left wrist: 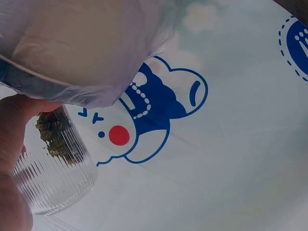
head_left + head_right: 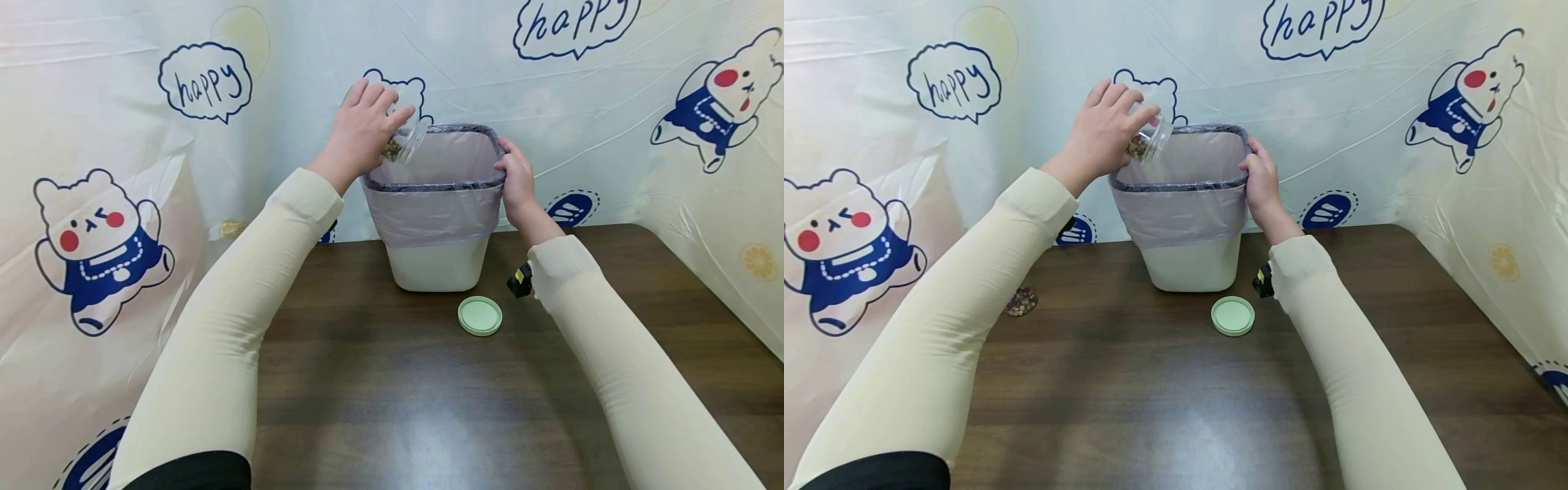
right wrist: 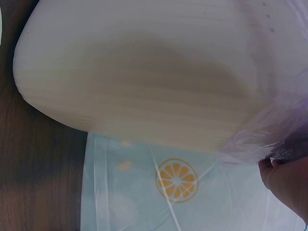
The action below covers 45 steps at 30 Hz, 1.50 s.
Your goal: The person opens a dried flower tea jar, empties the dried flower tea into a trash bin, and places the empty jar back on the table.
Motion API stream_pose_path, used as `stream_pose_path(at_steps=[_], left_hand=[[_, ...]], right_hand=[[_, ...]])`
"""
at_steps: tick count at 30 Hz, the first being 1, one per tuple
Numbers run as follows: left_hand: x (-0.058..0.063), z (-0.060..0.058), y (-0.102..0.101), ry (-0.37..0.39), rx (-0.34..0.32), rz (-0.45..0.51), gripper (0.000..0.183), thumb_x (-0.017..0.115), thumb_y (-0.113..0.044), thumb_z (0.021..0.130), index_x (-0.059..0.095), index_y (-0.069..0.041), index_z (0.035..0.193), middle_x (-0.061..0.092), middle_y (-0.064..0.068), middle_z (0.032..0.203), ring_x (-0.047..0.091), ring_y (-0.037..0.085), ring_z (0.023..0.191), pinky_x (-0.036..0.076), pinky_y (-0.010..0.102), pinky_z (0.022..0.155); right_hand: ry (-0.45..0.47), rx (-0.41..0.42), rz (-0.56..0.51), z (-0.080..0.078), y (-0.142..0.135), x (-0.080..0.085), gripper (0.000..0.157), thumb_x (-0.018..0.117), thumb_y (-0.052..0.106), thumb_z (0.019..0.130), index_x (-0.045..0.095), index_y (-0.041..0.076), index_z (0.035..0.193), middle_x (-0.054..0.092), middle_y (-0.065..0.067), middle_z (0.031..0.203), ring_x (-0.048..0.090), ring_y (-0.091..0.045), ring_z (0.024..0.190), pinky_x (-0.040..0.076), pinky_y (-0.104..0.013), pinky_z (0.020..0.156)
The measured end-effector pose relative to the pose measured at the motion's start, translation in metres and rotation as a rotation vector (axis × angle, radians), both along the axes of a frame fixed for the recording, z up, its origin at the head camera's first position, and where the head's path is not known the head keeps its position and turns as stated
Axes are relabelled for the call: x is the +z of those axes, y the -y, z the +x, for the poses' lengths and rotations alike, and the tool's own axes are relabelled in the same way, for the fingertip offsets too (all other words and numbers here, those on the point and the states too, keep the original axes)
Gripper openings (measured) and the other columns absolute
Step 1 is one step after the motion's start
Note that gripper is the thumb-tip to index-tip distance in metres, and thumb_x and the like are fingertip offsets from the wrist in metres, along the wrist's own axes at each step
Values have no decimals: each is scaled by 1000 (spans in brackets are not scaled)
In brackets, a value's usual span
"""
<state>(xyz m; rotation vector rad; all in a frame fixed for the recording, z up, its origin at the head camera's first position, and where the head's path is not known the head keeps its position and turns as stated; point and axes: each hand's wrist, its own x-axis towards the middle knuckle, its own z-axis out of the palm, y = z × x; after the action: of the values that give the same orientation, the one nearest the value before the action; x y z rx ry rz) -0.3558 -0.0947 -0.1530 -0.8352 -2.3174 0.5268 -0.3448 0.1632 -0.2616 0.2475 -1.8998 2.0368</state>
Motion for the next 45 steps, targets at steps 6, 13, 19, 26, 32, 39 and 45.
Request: stream_pose_path(at_steps=[6,13,19,26,32,39,45], left_hand=[[0,0,0,-17,-14,-8,70,76,-6,77,42,-14,137,42,16,138,35,34,127,10,45,115],[0,-1,0,-34,-15,-38,64,69,-1,79,42,-15,135,42,16,137,34,34,126,12,45,115],[2,0,-1,-33,17,-88,60,63,1,83,39,-16,136,41,16,137,33,35,126,9,46,115],[3,0,-2,-40,30,-118,57,59,3,86,39,-15,136,41,17,137,33,35,125,10,46,115],[3,0,-2,-40,29,-129,54,58,4,87,39,-15,134,41,17,136,33,36,125,10,47,115],[3,0,-2,-41,25,-131,54,56,5,87,39,-15,134,41,17,137,33,36,126,8,47,115],[5,-1,-1,-51,31,-155,60,60,6,83,39,-16,135,41,17,136,34,36,125,8,48,115]], right_hand=[[0,1,-1,1,0,0,62,32,7,87,36,4,149,30,-5,155,32,-15,132,28,-26,105],[-2,7,-22,1,1,0,62,32,7,87,36,3,148,30,-6,155,32,-18,133,29,-25,102],[2,0,-19,2,0,1,62,32,7,87,36,4,149,30,-5,155,32,-15,132,28,-24,103],[13,2,-15,3,0,0,62,32,8,88,34,4,149,28,-4,156,31,-14,133,27,-25,104],[10,-2,-15,3,0,0,61,32,8,88,35,4,149,29,-4,156,32,-16,132,28,-25,103],[12,2,-11,4,0,2,61,32,8,88,35,4,149,29,-4,155,32,-18,132,29,-26,103],[10,3,-9,4,1,2,61,32,8,88,36,4,148,30,-6,155,32,-20,134,29,-27,103]])
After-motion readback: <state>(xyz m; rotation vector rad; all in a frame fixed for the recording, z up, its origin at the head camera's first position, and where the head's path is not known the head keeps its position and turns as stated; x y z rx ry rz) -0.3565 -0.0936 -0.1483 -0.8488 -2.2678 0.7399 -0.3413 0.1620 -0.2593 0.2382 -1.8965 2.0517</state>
